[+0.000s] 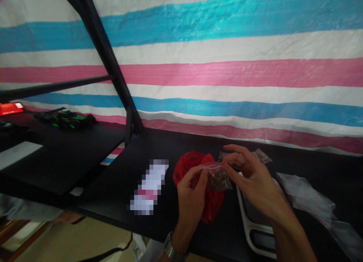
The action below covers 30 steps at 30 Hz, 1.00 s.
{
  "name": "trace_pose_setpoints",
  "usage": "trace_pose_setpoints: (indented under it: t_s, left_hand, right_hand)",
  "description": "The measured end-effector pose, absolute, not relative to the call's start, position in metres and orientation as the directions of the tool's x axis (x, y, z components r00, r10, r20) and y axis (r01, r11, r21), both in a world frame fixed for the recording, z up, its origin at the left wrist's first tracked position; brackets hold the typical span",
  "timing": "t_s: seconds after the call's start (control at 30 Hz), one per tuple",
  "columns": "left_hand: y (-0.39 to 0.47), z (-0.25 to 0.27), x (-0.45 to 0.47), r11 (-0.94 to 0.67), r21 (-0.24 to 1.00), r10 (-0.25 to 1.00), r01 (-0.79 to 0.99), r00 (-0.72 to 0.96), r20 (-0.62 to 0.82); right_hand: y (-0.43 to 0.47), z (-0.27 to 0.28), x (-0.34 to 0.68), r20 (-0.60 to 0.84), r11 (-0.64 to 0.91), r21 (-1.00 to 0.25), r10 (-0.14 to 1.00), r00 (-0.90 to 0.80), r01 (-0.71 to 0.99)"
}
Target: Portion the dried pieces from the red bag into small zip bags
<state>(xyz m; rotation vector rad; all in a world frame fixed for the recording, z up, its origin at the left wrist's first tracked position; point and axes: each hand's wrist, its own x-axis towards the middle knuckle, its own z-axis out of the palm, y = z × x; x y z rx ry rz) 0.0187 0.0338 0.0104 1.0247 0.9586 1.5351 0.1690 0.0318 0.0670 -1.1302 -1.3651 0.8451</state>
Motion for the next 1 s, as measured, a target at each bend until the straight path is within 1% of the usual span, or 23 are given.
trace_pose_setpoints:
  t_s: [0.1,0.23,0.4,0.6,0.73,0.93,1.0]
  left_hand:
    - [0.034,0.009,0.019,-0.175,0.936,0.983,-0.305,-0.114,0.147]
    - [0.034,0.009,0.018,-0.192,0.938,0.979,-0.290,-0.118,0.164]
    - [0.033,0.009,0.014,-0.200,0.942,0.978,-0.270,-0.114,0.175]
    - [0.032,0.007,0.010,-0.224,0.953,0.974,-0.203,-0.085,0.211]
    - [0.030,0.008,0.008,-0.245,0.953,0.969,-0.180,-0.081,0.234]
    - [0.031,0.008,0.010,-0.280,0.945,0.960,-0.169,-0.081,0.270]
    - [0.032,0.007,0.011,-0.279,0.944,0.960,-0.176,-0.081,0.269]
  right_hand:
    - [0.032,0.063,0.167,0.293,0.279,-0.945,0.954,0.061,0.170]
    - [0.032,0.062,0.165,0.339,0.314,-0.923,0.937,0.084,0.222]
    - [0.032,0.063,0.161,0.337,0.322,-0.925,0.940,0.046,0.201]
    - [0.031,0.064,0.159,0.422,0.400,-0.887,0.905,0.055,0.232]
    - [0.030,0.061,0.159,0.388,0.386,-0.897,0.921,-0.032,0.217]
    - [0.028,0.061,0.159,0.432,0.425,-0.880,0.902,-0.014,0.212]
    - [0.028,0.061,0.159,0.421,0.416,-0.883,0.907,-0.023,0.220]
